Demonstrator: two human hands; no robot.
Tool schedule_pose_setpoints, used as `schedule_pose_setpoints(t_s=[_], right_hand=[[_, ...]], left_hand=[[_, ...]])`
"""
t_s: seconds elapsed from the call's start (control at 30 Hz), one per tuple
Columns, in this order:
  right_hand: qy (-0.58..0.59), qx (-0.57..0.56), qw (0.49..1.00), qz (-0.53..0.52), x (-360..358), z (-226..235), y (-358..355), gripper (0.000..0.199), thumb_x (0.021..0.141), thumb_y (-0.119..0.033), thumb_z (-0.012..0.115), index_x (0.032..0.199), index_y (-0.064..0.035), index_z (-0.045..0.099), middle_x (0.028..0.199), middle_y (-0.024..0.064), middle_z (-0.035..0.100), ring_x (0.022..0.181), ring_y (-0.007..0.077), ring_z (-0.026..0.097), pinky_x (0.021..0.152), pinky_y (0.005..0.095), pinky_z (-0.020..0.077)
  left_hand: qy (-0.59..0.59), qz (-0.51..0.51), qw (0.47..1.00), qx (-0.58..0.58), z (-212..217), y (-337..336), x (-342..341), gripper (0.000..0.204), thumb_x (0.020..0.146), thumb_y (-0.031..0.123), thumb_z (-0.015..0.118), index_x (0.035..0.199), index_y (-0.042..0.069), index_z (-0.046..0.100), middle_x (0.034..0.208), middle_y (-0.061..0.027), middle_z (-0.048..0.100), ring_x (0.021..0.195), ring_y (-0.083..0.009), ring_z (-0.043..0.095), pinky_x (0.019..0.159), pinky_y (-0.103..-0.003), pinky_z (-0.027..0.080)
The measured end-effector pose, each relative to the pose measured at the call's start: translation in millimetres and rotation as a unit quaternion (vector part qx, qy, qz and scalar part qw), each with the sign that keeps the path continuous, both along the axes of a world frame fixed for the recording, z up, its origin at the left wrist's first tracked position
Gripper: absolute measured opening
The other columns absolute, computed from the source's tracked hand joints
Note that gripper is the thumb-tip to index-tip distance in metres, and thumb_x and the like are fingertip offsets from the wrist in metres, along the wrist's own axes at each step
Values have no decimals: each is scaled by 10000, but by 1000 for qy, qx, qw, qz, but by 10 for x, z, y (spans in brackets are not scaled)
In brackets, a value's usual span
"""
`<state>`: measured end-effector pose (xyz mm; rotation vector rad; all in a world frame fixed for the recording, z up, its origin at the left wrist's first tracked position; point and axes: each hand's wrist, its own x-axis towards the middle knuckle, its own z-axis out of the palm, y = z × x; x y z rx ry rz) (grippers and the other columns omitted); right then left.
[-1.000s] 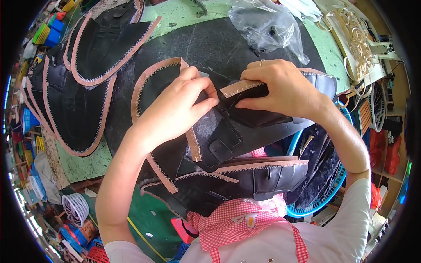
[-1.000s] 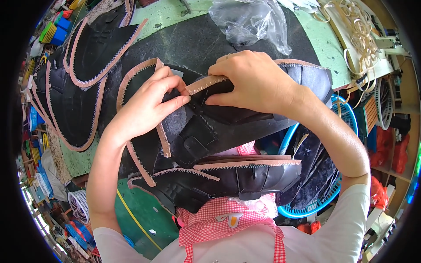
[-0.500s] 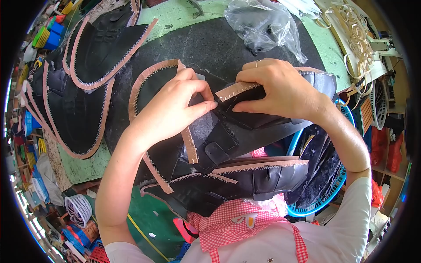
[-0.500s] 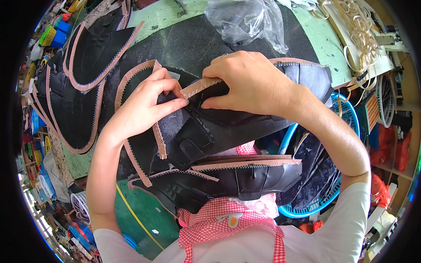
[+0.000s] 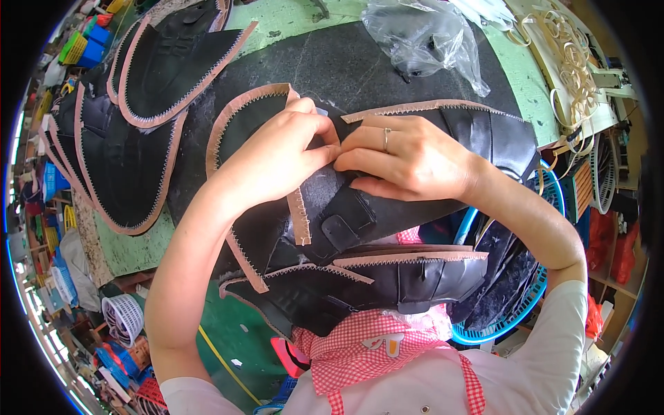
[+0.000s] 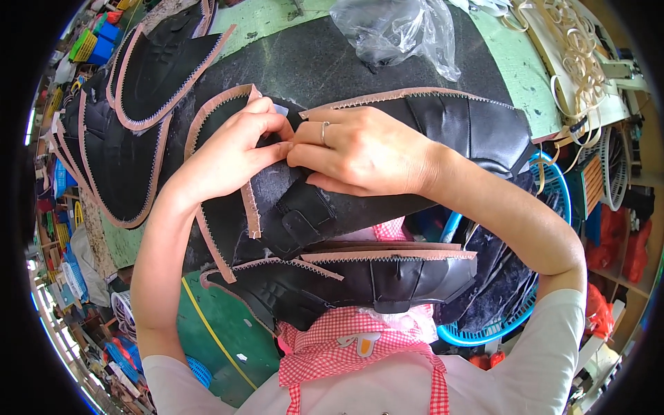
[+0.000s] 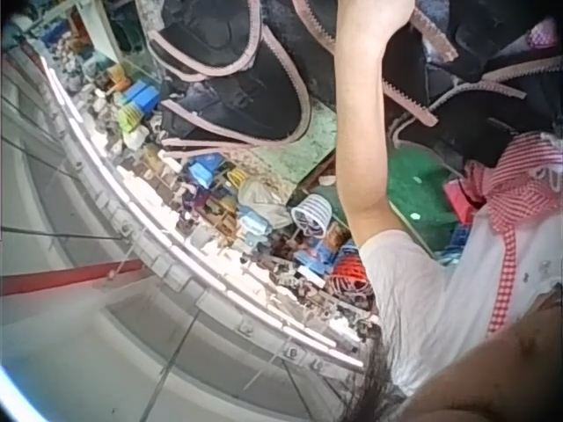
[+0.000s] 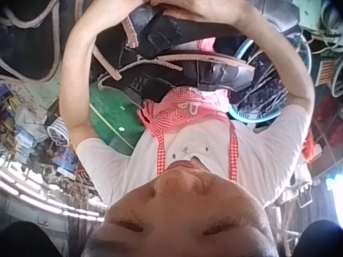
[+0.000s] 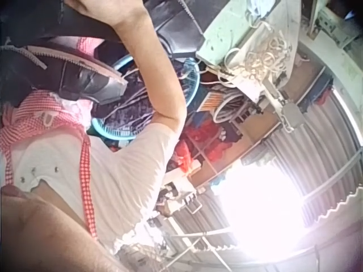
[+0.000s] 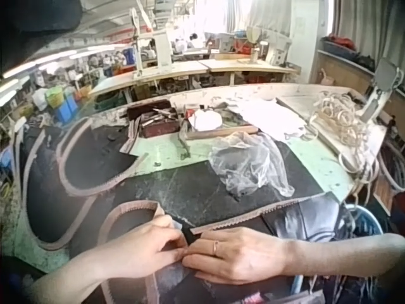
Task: Manually joining shoe upper components and attaching small decorative pieces.
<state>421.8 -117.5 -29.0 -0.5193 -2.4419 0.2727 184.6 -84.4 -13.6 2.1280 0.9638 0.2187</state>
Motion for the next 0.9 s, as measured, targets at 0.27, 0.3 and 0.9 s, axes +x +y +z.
schedule_pose_setpoints(t_s=[0.27, 0.3, 0.9], right_hand=[[30, 43, 999, 9, 22, -107, 91, 210, 844, -160, 764, 1010, -70, 670, 908, 57, 630, 832, 253, 661, 675, 378, 582], [32, 43, 998, 10, -5, -118, 93, 210, 844, -160, 764, 1010, -70, 670, 908, 57, 630, 832, 253, 661, 675, 378, 582], [21, -24, 999, 30, -6, -34, -377, 186, 767, -124, 713, 909, -57, 614, 886, 80, 576, 869, 269, 629, 765, 373, 555]], left_hand=[[26, -5, 1000, -5, 90, 49, 34, 169, 956, 148, 705, 1000, -16, 701, 944, -82, 543, 943, -201, 572, 854, -320, 469], [27, -7, 1000, -2, 95, 54, 35, 168, 957, 149, 707, 995, -15, 700, 948, -81, 545, 948, -196, 570, 860, -317, 465], [-2, 81, 994, 79, -79, 29, -17, 162, 794, 148, 868, 818, 37, 753, 854, -48, 515, 910, -175, 535, 848, -311, 435]])
